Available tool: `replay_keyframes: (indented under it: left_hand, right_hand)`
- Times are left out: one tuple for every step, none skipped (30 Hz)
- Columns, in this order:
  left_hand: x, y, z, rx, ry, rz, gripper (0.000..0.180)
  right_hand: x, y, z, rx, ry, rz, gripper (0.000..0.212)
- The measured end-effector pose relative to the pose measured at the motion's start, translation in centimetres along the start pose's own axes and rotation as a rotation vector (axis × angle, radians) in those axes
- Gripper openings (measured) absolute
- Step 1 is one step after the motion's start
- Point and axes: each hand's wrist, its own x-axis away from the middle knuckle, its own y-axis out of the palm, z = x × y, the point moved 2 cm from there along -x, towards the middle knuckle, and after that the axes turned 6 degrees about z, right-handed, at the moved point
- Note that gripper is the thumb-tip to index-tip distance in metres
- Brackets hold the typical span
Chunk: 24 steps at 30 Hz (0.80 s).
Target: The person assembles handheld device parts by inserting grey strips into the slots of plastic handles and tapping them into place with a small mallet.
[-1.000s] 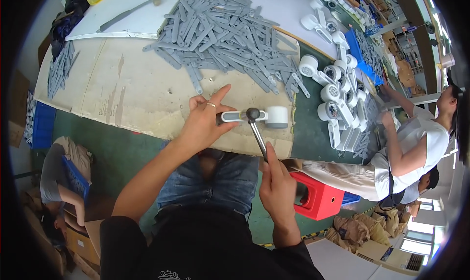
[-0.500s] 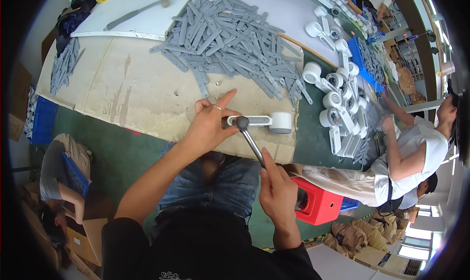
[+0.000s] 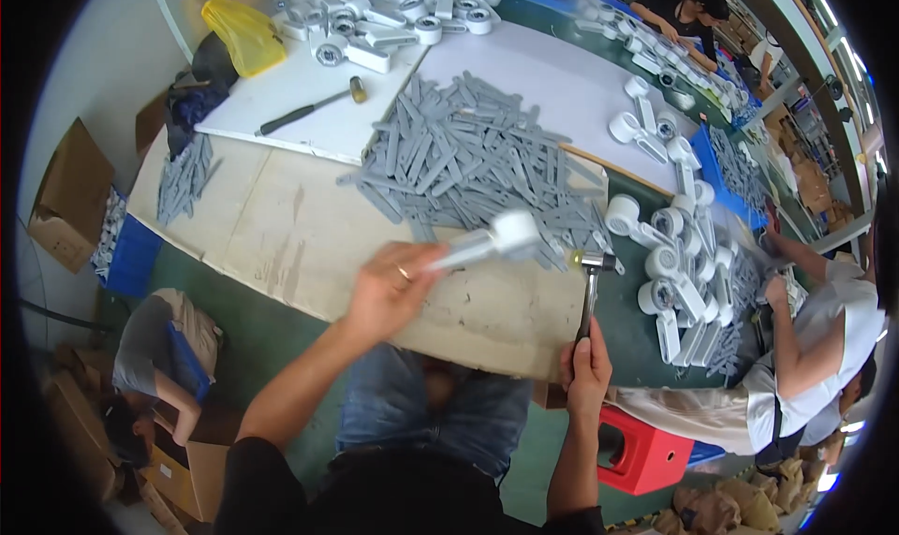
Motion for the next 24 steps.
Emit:
replay_keyframes:
  left_hand:
    - [-1.5, -1.2, -0.8, -0.015, -0.111, 0.059, 0.035]
    - [-3.1, -2.4, -2.4, -0.083, -0.153, 0.125, 0.035]
    - [-5.0, -3.3, -4.1, -0.146, -0.194, 0.189, 0.035]
    - [-7.3, -4.3, -5.4, -0.187, -0.259, 0.242, 0.034]
    - [-9.8, -4.7, -7.0, -0.216, -0.321, 0.292, 0.034]
    - [-12.1, -5.4, -8.8, -0.256, -0.406, 0.316, 0.035]
    - [-14.6, -5.9, -10.4, -0.308, -0.366, 0.356, 0.038]
    - [-17.0, -6.4, -12.7, -0.358, -0.322, 0.391, 0.039]
    - [-19.6, -6.5, -14.6, -0.403, -0.279, 0.425, 0.040]
    - [-22.3, -6.3, -15.3, -0.435, -0.333, 0.427, 0.042]
    - [-24.9, -6.2, -16.0, -0.466, -0.388, 0.430, 0.044]
    - [-27.3, -6.3, -18.6, -0.493, -0.308, 0.472, 0.045]
    - [-29.3, -6.1, -21.0, -0.518, -0.231, 0.509, 0.047]
    - [-30.9, -4.3, -21.7, -0.491, -0.224, 0.447, 0.052]
    - [-32.4, -3.7, -22.2, -0.607, -0.222, 0.394, 0.053]
    - [-33.1, -3.2, -23.1, -0.718, -0.218, 0.326, 0.055]
    - [-33.2, -2.8, -23.3, -0.645, -0.167, 0.334, 0.055]
    - [-32.6, -1.5, -22.5, -0.548, -0.030, 0.310, 0.052]
    - [-32.1, 0.0, -21.4, -0.503, -0.057, 0.210, 0.045]
    - [-31.3, 3.2, -18.7, -0.405, -0.038, 0.072, 0.042]
    - [-30.0, 5.6, -15.5, -0.322, -0.021, -0.053, 0.039]
    - [-28.0, 7.8, -11.9, -0.300, 0.008, -0.156, 0.037]
    - [-26.1, 10.8, -8.6, -0.270, 0.041, -0.259, 0.035]
    - [-24.3, 13.8, -7.6, -0.156, 0.234, -0.314, 0.036]
  right_hand:
    - [0.0, 0.1, 0.5, 0.014, 0.024, 0.003, 0.048]
    - [0.0, 0.2, 0.5, -0.005, 0.018, -0.008, 0.048]
    - [0.3, 0.2, 0.3, -0.027, 0.013, -0.024, 0.048]
    - [0.5, 0.2, 0.2, -0.048, 0.009, -0.039, 0.047]
    - [0.7, 0.0, 0.7, 0.001, -0.006, -0.021, 0.046]
    - [0.8, 0.0, 0.7, -0.013, -0.016, -0.021, 0.046]
    - [0.9, 0.1, 0.5, 0.000, -0.013, -0.022, 0.046]
    - [1.0, 0.1, 0.2, 0.015, -0.013, -0.020, 0.045]
    - [1.1, 0.1, -0.1, 0.007, -0.026, -0.014, 0.045]
    - [1.2, 0.2, -0.3, 0.011, 0.014, -0.002, 0.045]
    - [1.3, 0.3, -0.3, 0.014, 0.052, 0.009, 0.045]
    - [1.3, 0.3, -0.3, 0.021, 0.046, 0.003, 0.044]
    - [1.1, 0.4, -0.1, 0.017, 0.037, 0.001, 0.044]
    - [1.4, 0.1, 0.1, 0.034, 0.023, 0.025, 0.044]
    - [1.6, -0.2, 0.2, 0.051, 0.010, 0.047, 0.044]
    - [1.6, -0.5, 0.5, 0.040, 0.024, 0.047, 0.043]
    - [1.5, -0.4, 0.7, 0.120, -0.060, 0.018, 0.043]
    - [1.3, -0.3, 0.9, 0.205, -0.136, 0.008, 0.042]
    - [1.1, -0.2, 1.0, 0.229, -0.184, -0.001, 0.042]
    - [1.0, 0.0, 0.5, 0.297, -0.301, 0.041, 0.044]
    - [0.7, 0.3, 0.0, 0.367, -0.421, 0.060, 0.046]
    - [0.7, 0.7, -1.1, 0.393, -0.315, 0.082, 0.051]
    - [0.8, 0.8, -1.1, 0.402, -0.290, 0.119, 0.053]
    - [1.2, 1.0, -1.2, 0.404, -0.272, 0.141, 0.054]
